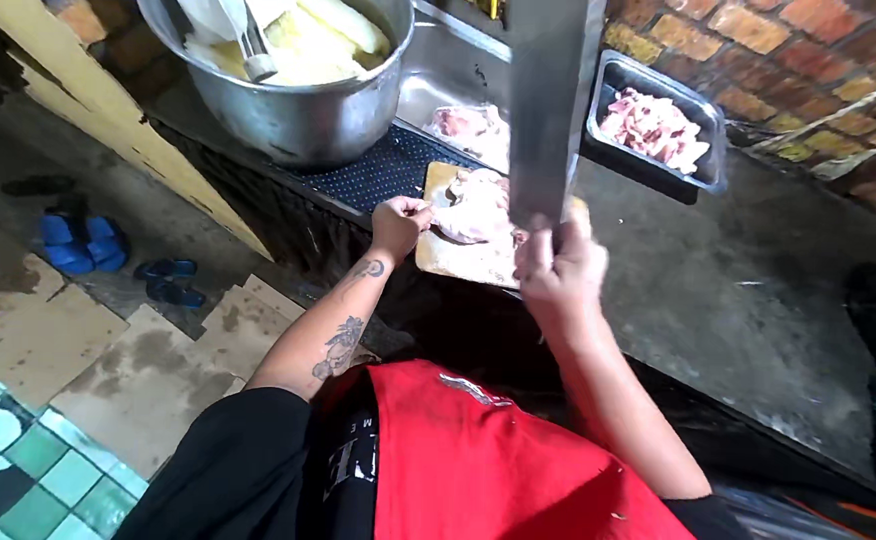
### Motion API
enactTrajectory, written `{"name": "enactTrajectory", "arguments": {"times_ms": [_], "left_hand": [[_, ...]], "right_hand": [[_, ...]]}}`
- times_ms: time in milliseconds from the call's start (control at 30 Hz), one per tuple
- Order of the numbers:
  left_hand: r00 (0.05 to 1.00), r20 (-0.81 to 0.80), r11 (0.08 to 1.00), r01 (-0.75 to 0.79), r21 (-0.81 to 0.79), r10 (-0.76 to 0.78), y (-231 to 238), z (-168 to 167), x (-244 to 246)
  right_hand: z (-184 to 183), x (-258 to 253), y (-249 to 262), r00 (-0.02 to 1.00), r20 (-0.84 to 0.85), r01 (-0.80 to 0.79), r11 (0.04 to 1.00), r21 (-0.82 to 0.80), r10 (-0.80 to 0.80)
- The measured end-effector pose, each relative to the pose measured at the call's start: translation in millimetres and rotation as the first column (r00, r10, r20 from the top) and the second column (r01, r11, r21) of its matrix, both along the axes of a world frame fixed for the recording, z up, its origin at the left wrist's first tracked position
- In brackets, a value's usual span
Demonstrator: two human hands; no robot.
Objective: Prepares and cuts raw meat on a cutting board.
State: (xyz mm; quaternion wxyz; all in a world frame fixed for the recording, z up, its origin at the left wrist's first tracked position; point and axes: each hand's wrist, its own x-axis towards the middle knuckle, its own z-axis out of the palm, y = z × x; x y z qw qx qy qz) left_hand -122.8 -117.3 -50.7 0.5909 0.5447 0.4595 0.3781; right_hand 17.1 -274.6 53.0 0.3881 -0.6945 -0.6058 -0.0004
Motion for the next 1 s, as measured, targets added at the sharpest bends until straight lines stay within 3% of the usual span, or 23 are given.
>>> {"name": "enactTrajectory", "arguments": {"times_ms": [67,100,133,200,267,333,400,500,600,733,800,867,900,933,1000], "left_hand": [[0.998,0.055,0.999,-0.023,-0.028,0.025,0.5,-1.7,1.6],[0.998,0.054,0.999,-0.027,-0.043,0.029,0.8,-0.3,1.7],[0.999,0.044,0.999,-0.028,-0.029,0.029,0.7,-0.6,1.3],[1.0,-0.01,1.0,-0.014,-0.005,0.014,0.1,0.1,-0.2],[1.0,0.002,1.0,-0.02,0.008,0.02,-2.0,-1.9,2.7],[1.0,-0.003,0.999,-0.019,0.032,0.019,3.5,-0.5,3.1],[0.997,-0.073,0.999,0.028,0.04,-0.025,1.9,-1.9,-2.3],[0.974,-0.22,0.992,0.071,0.105,-0.047,4.3,4.3,-10.2],[0.964,-0.262,0.989,0.072,0.127,-0.037,2.8,2.5,-13.9],[0.951,-0.296,0.988,0.121,0.097,-0.088,5.8,7.0,-16.7],[0.965,-0.253,0.98,0.114,0.164,-0.07,5.9,0.4,-17.0],[0.977,-0.205,0.978,0.095,0.185,-0.056,6.6,-4.0,-16.1],[0.974,-0.22,0.98,0.096,0.174,-0.057,6.8,-2.3,-16.1],[0.965,-0.253,0.986,0.104,0.132,-0.068,6.6,2.2,-16.0],[0.965,-0.254,0.991,0.092,0.102,-0.064,3.7,5.1,-14.1]], "right_hand": [[18.9,-1.6,3.2,0.998,-0.01,-0.066,0.981,0.181,0.069],[20.4,-3.7,5.0,0.998,-0.01,-0.056,0.979,0.194,0.059],[14.3,-5.9,5.0,1.0,-0.016,-0.02,0.992,0.122,0.022],[-7.7,-11.9,5.0,0.994,0.008,0.103,0.948,-0.3,-0.106],[-27.8,-7.0,13.2,0.988,0.01,0.121,0.734,-0.669,-0.154],[-26.9,-1.0,22.5,0.99,-0.013,0.081,0.638,-0.766,-0.141],[-28.9,3.2,19.7,0.99,-0.044,0.05,0.63,-0.775,-0.133],[-30.6,7.6,20.1,0.99,-0.039,0.058,0.657,-0.752,-0.133],[-28.9,6.9,14.2,0.992,-0.025,0.072,0.72,-0.69,-0.123],[3.9,6.7,1.6,0.999,0.042,0.039,0.966,-0.255,-0.029],[29.1,4.9,-0.6,1.0,0.004,-0.019,1.0,-0.013,0.019],[35.4,0.2,0.1,0.999,-0.023,-0.027,0.998,0.055,0.029],[26.2,-0.8,0.2,1.0,-0.024,-0.001,0.998,-0.056,0.0],[12.2,-2.0,1.1,0.999,-0.015,0.043,0.961,-0.273,-0.049],[-13.6,1.1,11.9,0.993,-0.004,0.081,0.691,-0.719,-0.12]]}}
